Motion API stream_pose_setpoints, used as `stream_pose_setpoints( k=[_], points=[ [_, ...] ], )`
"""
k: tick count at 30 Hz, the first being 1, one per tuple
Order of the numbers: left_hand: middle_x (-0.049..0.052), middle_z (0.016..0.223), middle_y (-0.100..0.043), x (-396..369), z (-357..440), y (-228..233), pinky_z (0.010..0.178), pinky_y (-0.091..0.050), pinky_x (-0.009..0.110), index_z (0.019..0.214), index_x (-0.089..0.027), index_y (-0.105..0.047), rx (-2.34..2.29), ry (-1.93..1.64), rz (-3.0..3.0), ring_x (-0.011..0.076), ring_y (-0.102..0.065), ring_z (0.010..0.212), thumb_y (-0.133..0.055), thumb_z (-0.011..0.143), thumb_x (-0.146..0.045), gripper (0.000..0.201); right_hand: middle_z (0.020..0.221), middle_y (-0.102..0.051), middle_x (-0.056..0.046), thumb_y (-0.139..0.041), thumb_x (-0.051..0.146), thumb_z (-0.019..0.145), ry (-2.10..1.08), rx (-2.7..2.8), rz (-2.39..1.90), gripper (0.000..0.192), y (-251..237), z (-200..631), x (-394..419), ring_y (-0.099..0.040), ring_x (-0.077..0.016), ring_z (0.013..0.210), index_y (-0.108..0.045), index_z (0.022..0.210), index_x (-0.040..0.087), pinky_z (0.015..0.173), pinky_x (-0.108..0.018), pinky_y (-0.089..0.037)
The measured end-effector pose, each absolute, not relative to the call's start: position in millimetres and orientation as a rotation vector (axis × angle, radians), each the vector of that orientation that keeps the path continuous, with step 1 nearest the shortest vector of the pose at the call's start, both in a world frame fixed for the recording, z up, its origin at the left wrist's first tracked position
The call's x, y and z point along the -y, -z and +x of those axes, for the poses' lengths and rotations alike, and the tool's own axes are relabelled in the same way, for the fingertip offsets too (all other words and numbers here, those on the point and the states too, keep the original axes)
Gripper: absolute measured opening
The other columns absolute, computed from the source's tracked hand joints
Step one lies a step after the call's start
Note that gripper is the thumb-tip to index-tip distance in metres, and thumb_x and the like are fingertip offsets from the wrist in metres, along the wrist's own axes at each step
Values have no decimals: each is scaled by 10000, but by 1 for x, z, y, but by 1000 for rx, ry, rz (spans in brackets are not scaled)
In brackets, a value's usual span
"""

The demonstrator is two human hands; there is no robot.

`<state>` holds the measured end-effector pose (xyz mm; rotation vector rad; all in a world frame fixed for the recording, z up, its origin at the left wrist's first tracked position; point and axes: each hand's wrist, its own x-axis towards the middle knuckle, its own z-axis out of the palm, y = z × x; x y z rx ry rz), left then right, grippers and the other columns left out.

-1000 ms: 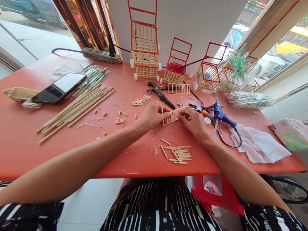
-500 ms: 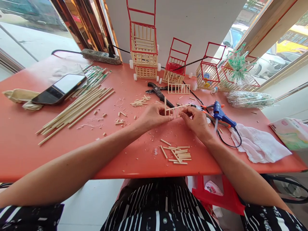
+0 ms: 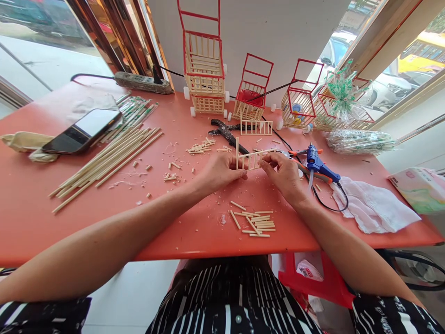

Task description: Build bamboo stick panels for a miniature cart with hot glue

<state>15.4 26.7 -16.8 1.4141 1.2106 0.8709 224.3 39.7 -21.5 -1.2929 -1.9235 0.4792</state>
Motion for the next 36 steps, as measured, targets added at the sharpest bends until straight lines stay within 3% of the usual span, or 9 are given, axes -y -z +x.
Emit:
stream_pose_setpoints(
  k=[11,22,28,36],
  points=[
    [2,569,-707,-27,17,13,499,-427,195,637,-152,-712,-1205,-863,1382,114,-619,524,-692,710,-79,105,803,-712,-17,-650,327,910,-518,1878,-1331,158,28,222,-42,-578,-174,724,-686,792,229,720,-318,-473],
    [52,634,-761,-30,13,6,510,-479,206,737,-128,-735,-1174,-870,1172,126,-656,545,-756,739,-70,62,917,-797,-67,-645,393,964,-464,1853,-1306,261,13,235,-41,-639,-190,770,-816,924,200,744,-332,-495],
    [68,679,-776,-36,5,8,578,-520,224,722,-120,-738,-1059,-864,1194,115,-656,558,-819,708,-131,82,804,-724,-37,-664,629,944,-385,1665,-1337,427,4,250,-48,-610,-167,686,-718,909,207,654,-304,-480],
    [62,671,-769,-37,2,9,607,-525,231,751,-122,-742,-988,-823,1212,112,-650,572,-812,711,-150,85,731,-691,-44,-667,874,812,-875,1721,-1291,678,6,244,-47,-571,-136,577,-729,783,200,556,-290,-468]
  ],
)
